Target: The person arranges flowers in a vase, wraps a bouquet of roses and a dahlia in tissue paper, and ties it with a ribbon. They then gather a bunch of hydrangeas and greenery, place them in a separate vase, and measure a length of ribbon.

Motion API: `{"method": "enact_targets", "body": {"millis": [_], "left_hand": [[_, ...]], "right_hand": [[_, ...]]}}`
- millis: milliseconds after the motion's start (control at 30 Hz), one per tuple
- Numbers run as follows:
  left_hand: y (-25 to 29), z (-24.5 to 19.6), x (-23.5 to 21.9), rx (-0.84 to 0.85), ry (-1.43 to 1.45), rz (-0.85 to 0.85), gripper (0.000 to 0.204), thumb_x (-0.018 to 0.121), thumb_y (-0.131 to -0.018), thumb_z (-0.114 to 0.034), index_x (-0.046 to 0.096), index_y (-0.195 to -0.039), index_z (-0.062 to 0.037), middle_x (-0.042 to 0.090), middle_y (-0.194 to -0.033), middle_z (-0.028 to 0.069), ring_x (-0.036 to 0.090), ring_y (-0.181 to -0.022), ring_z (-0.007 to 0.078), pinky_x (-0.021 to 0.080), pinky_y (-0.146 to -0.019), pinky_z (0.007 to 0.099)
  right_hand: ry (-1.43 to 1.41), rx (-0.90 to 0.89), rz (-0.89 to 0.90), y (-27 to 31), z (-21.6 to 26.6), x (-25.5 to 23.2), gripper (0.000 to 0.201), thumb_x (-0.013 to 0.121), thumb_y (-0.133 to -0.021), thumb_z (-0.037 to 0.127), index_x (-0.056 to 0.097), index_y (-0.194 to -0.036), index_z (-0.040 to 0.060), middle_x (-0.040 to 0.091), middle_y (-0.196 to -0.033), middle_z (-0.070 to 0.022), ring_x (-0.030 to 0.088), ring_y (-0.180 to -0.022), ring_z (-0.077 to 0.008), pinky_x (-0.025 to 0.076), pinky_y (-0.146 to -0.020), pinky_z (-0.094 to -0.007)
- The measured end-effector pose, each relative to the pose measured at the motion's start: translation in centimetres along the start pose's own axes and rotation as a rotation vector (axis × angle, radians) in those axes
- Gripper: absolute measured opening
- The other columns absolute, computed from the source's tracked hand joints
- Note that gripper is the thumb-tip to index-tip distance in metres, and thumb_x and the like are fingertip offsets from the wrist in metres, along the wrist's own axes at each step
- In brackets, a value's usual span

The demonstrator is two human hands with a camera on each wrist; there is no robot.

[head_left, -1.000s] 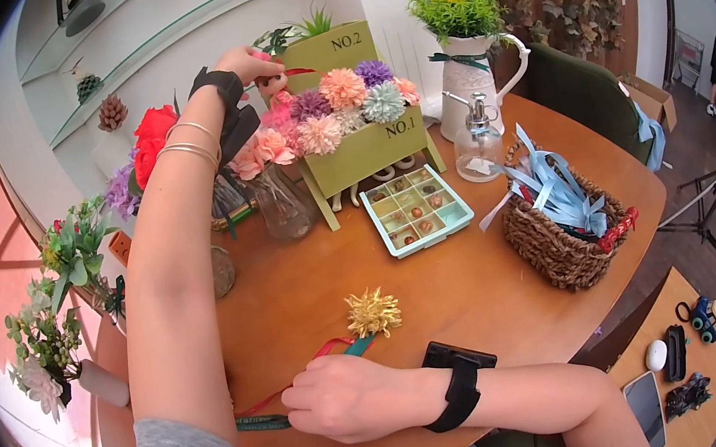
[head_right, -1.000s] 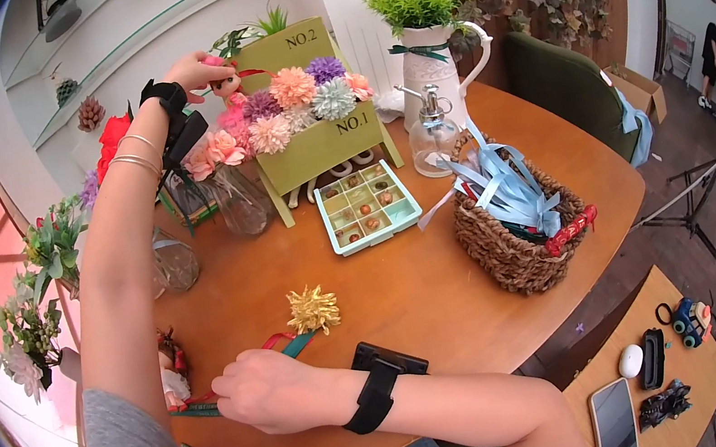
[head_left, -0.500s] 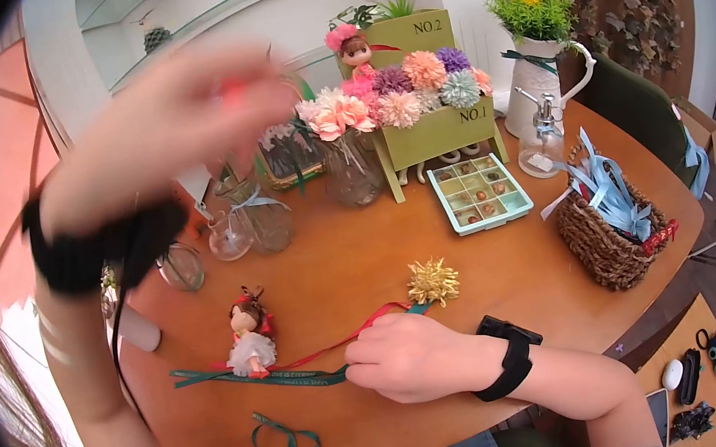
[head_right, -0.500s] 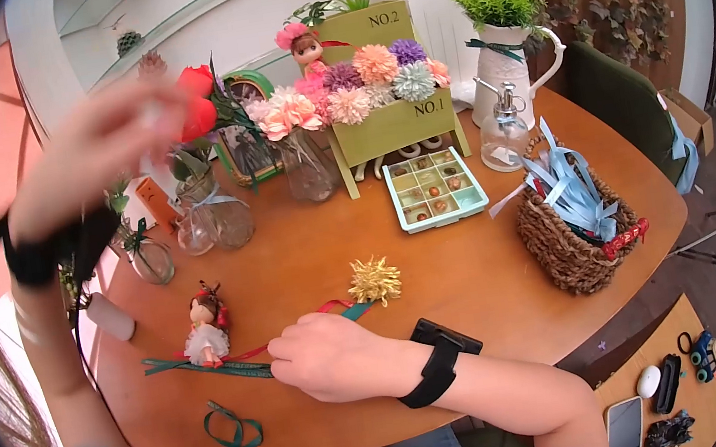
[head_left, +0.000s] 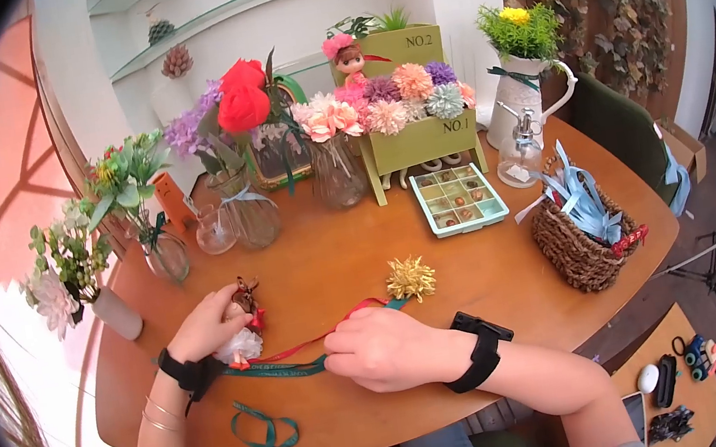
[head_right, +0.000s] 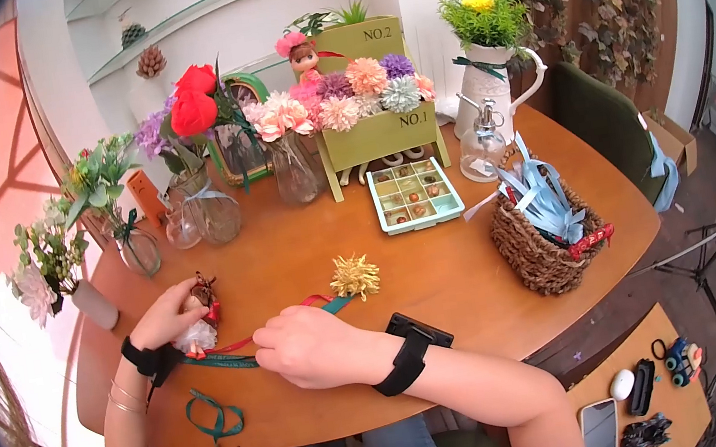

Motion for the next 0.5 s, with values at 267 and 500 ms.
{"method": "enact_targets", "body": {"millis": [267, 500], "left_hand": [[-1.7, -4.6, -1.1, 0.234, 0.336, -0.223, 0.058, 0.06, -0.07, 0.003, 0.034, -0.122, -0.0018, 0.045, -0.111, 0.0066, 0.046, -0.094, 0.0112, 0.041, -0.075, 0.0212], [-0.7, -12.1, -1.6, 0.432, 1.028, -0.035, 0.059, 0.062, -0.07, 0.002, 0.034, -0.121, -0.004, 0.043, -0.114, 0.0056, 0.049, -0.095, 0.0101, 0.043, -0.078, 0.0239]], "right_hand": [[0.075, 0.064, -0.057, -0.4, -0.4, -1.6, 0.009, 0.054, -0.059, 0.004, 0.051, -0.068, 0.0056, 0.048, -0.068, -0.0058, 0.051, -0.062, -0.0211, 0.041, -0.056, -0.0322], [0.116, 0.288, -0.295, -1.4, 0.0, -4.0, 0.04, 0.053, -0.069, 0.0, 0.048, -0.109, 0.0034, 0.051, -0.09, -0.0113, 0.053, -0.065, -0.0234, 0.044, -0.055, -0.0291]]}}
Point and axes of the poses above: each hand's wrist, its own y-axis away from the middle knuckle, its own x-axis out of the palm, z = x × y, the point moved 2 cm from there along -y, towards the middle knuckle
